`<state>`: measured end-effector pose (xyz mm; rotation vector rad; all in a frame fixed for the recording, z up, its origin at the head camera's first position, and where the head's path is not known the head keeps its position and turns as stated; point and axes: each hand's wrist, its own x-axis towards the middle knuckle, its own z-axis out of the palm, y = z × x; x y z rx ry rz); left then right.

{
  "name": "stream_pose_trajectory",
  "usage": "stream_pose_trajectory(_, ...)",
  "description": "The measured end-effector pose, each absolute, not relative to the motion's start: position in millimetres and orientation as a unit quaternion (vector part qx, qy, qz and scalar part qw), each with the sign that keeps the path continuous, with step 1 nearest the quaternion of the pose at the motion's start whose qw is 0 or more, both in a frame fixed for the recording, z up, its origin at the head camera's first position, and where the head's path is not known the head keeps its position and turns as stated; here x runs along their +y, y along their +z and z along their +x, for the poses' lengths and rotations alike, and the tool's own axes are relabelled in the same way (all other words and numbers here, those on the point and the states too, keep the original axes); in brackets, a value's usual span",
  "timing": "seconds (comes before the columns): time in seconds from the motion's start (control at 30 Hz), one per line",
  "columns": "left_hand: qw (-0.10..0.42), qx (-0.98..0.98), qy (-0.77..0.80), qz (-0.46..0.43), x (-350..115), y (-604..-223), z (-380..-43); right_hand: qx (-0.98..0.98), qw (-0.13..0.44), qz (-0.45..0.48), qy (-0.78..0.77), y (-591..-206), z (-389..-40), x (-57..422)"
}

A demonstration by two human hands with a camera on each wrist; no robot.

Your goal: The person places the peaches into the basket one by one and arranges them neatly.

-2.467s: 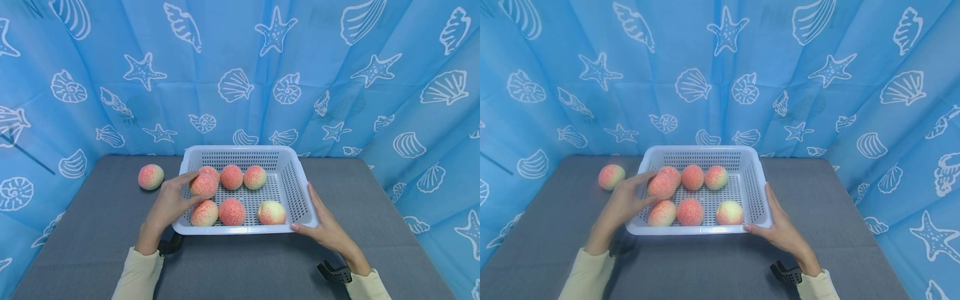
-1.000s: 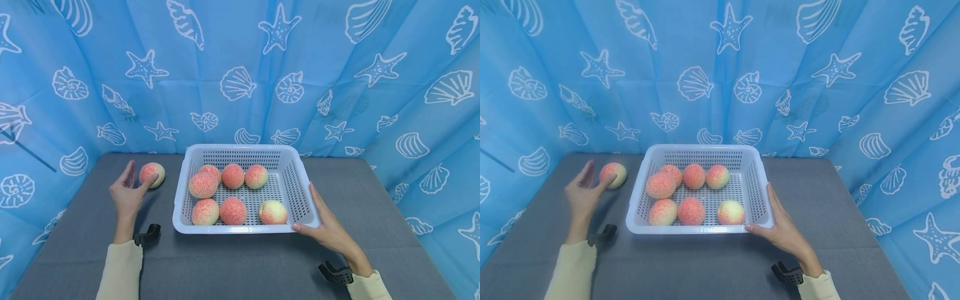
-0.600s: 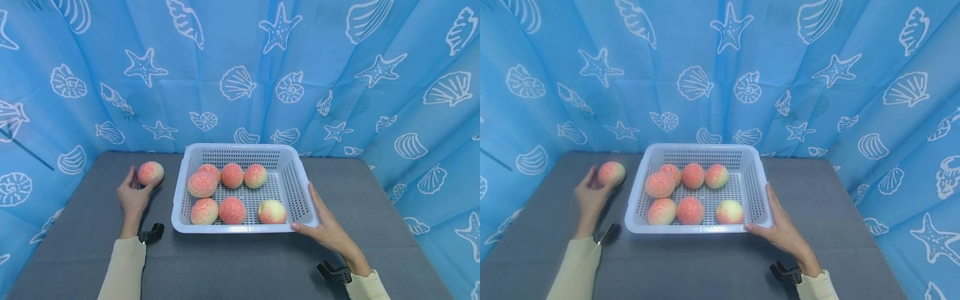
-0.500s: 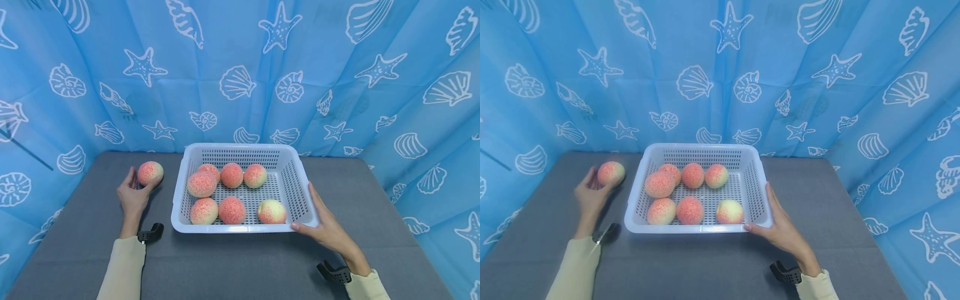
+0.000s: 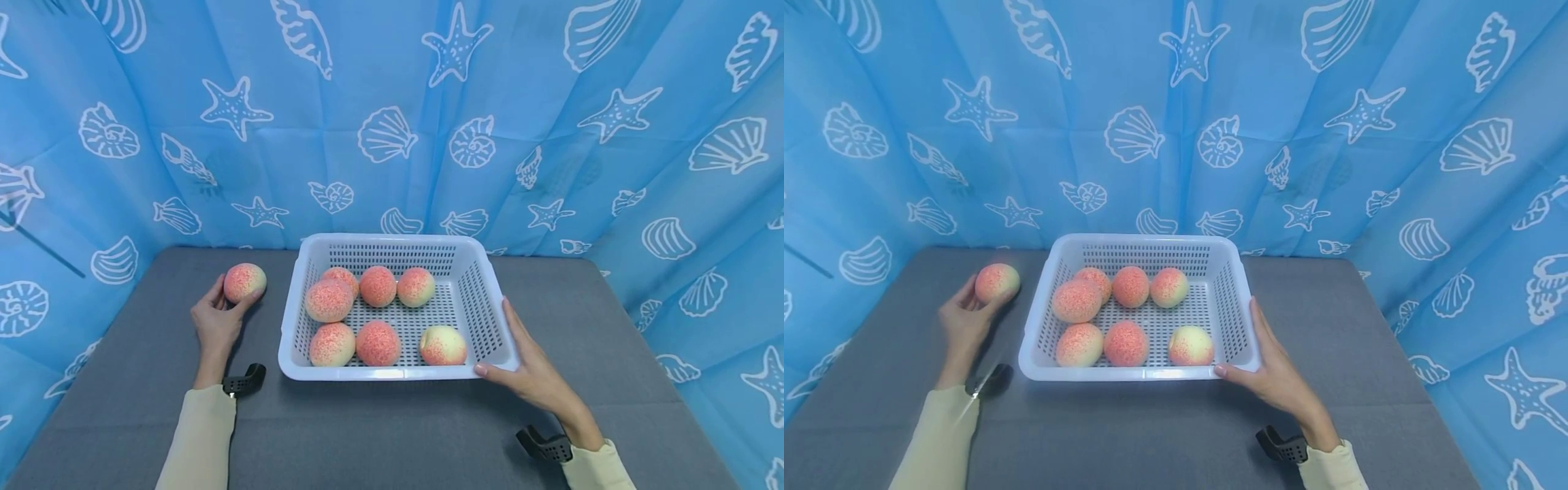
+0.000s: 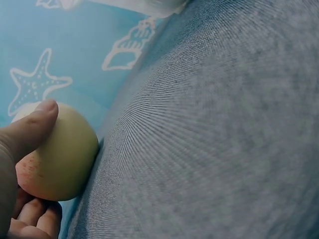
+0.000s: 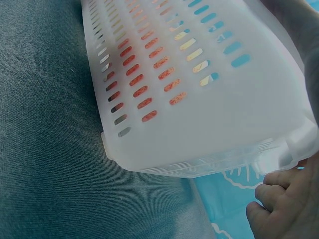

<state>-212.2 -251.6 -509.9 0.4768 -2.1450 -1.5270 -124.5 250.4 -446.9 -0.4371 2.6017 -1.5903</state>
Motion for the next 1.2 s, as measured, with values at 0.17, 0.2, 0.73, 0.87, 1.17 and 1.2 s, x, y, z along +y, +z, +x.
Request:
stream_pose_trajectory(0.17, 0.22, -0.775, -0.565, 0.178, -252, -506, -212, 0.845, 0.029, -0.143, -0.515, -447, -124, 249)
stream_pose_trajectory(0.2, 0.218, -0.774, -0.567, 0.179, -252, -505, -211, 0.845, 0.03, -0.142, -0.515, -447, -124, 249)
stream_pose_trajectory(0.73, 0.309, -0.687, -0.656, 0.048, -240, -422, -189, 0.844, 0.028, -0.145, -0.516, -445, -123, 248)
stream_pose_trajectory(0.87, 0.321, -0.679, -0.659, 0.02, -230, -405, -179, 0.842, 0.029, -0.143, -0.519, -444, -123, 248)
stream_pose_trajectory(1.17, 0.324, -0.684, -0.652, -0.034, -201, -379, -159, 0.84, 0.028, -0.145, -0.522, -445, -122, 249)
stream_pose_trajectory(1.2, 0.32, -0.687, -0.652, -0.041, -197, -377, -157, 0.84, 0.028, -0.145, -0.522, -445, -122, 249)
